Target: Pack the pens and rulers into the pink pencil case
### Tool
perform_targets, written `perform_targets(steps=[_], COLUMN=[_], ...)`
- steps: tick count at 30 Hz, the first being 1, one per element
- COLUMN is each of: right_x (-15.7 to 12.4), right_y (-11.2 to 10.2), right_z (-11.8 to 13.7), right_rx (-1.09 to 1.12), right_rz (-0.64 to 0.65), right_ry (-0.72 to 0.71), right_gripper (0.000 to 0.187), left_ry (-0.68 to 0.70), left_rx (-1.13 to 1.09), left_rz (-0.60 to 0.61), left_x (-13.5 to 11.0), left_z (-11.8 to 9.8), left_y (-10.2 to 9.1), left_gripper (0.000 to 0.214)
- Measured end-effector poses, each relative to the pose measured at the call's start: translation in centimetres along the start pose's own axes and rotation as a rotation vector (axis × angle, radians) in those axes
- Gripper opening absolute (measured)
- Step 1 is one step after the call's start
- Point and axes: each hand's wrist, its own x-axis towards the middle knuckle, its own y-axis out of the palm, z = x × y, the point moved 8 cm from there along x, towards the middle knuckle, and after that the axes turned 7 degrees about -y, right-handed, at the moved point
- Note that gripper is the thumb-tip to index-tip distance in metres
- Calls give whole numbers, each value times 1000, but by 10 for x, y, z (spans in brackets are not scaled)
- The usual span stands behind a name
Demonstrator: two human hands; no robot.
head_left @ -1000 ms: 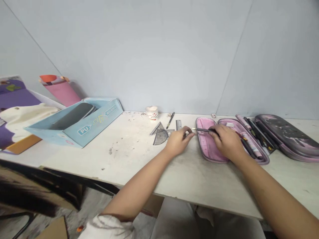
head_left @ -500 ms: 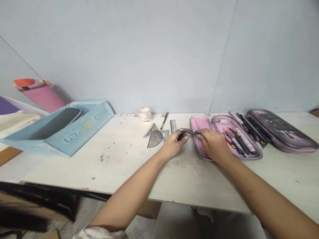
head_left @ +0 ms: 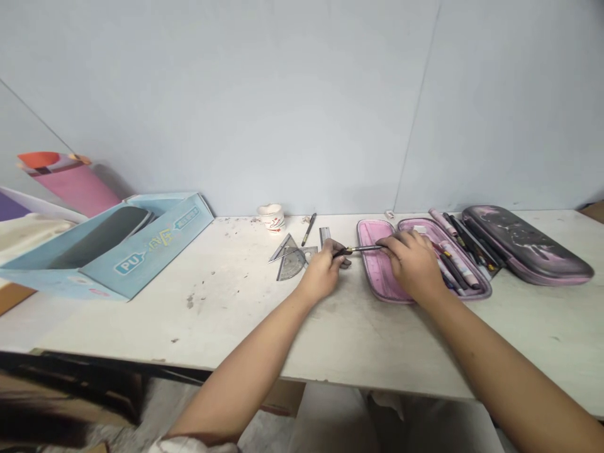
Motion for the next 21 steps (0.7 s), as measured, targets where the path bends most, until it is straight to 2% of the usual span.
perform_targets(steps=[4, 11, 13, 17, 21], right_x=[1, 5, 5, 2, -10], right_y=[-1, -10, -10, -7, -20], right_z=[10, 31, 32, 20, -15], right_rx=[-29, -17, -7, -21, -123], right_rz=[7, -63, -50, 58, 63], right_ry=[-58, -18, -4, 9, 111], right_gripper=[28, 27, 26, 25, 29], left_ry=[96, 228, 246, 280, 405], left_rx=[330, 509, 572, 692, 674], left_rz=[-37, -141, -152, -135, -105], left_x=[-2, -6, -5, 1, 8], left_z=[-11, -24, -26, -41, -71], left_y=[-2, -5, -6, 1, 22], left_gripper=[9, 17, 19, 22, 32])
